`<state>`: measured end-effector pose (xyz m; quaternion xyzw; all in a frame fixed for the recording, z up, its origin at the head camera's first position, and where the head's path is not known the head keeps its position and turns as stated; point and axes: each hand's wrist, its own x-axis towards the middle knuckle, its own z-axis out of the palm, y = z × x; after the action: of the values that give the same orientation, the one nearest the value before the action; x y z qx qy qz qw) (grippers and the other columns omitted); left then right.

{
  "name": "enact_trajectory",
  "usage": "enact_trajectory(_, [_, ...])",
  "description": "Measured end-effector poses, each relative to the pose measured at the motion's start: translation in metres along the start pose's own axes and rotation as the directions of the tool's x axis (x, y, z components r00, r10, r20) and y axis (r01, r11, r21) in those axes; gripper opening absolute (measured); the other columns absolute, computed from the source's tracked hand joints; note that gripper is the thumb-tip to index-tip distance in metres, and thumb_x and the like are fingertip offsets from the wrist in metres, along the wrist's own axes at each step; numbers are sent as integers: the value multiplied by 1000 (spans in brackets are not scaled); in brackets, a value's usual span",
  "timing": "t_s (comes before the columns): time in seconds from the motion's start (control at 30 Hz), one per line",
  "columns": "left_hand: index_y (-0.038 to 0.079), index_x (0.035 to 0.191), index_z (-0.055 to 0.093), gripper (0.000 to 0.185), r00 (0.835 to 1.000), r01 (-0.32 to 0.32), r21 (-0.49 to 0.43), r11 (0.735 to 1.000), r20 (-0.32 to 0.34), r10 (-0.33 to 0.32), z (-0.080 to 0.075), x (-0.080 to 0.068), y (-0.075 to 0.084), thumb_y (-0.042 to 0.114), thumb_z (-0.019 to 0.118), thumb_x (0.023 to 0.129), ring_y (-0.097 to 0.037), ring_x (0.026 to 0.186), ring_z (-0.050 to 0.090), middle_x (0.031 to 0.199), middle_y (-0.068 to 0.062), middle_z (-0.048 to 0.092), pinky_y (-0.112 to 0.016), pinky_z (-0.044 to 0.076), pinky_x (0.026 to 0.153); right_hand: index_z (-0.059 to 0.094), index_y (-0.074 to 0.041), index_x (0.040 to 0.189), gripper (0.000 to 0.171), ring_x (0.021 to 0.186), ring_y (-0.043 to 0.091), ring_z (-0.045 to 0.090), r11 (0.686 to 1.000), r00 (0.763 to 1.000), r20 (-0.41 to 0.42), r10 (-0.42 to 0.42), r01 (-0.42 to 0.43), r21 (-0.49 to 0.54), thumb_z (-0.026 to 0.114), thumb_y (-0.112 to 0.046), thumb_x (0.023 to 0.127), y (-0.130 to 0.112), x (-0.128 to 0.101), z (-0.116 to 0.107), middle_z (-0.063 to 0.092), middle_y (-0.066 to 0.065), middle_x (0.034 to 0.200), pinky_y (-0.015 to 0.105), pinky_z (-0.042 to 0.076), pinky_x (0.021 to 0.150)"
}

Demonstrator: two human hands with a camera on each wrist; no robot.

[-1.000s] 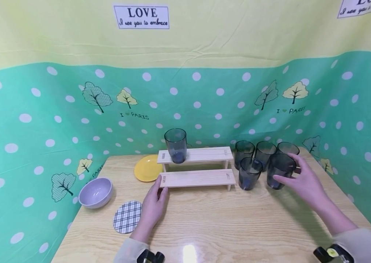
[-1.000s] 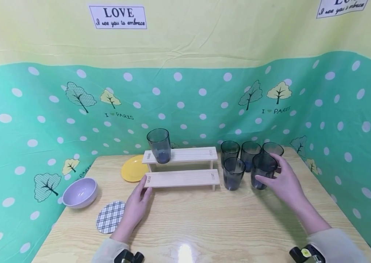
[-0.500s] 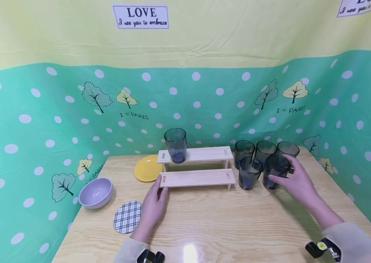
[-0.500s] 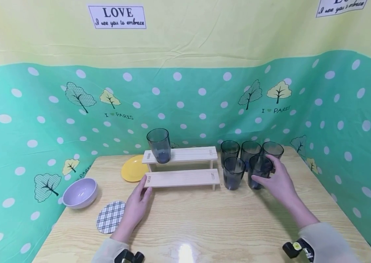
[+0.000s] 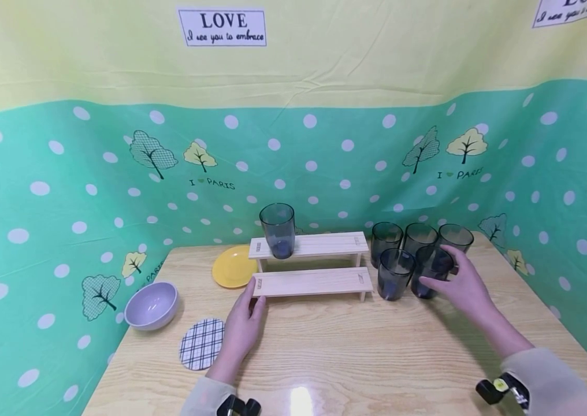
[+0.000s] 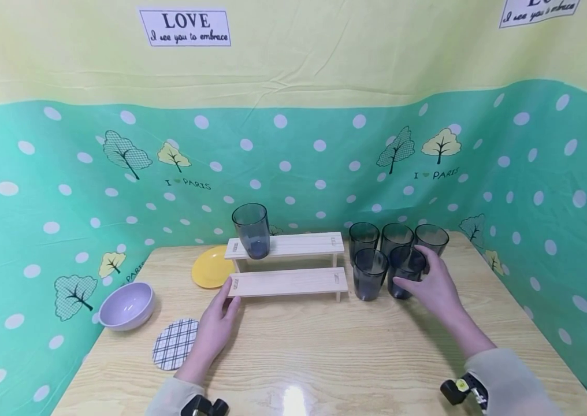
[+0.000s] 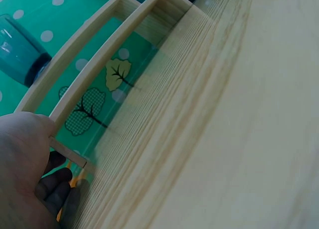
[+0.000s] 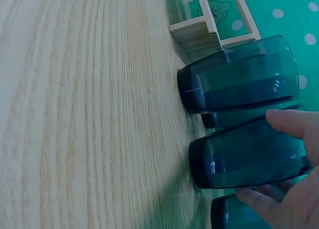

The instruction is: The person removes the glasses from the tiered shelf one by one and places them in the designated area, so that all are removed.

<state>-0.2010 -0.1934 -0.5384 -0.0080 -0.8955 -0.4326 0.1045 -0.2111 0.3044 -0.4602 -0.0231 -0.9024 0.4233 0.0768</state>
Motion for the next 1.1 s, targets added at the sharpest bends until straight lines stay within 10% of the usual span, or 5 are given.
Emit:
enact_trajectory(0.77, [15,175,32,64,1000,-10,3,1000,4,10,0,0,-2,30,57,118,-39,160,38,174,-17,40,-57,31,131,8,-1,175,117,152,69,23,1000,996,88,-5,5,9,90,-30,97,-4,-1,-3,11,45,172,86,33,114])
enact_trajectory(1.1, [16,175,32,64,1000,-15,-1,1000,4,15,0,1,-1,30,56,118,-39,159,39,174,-17,40,-57,31,131,7,-6,177,123,140,72,36,998,997,61,-48,49,-25,91,-38,95,-13,-1,-17,18,48,166,84,41,109])
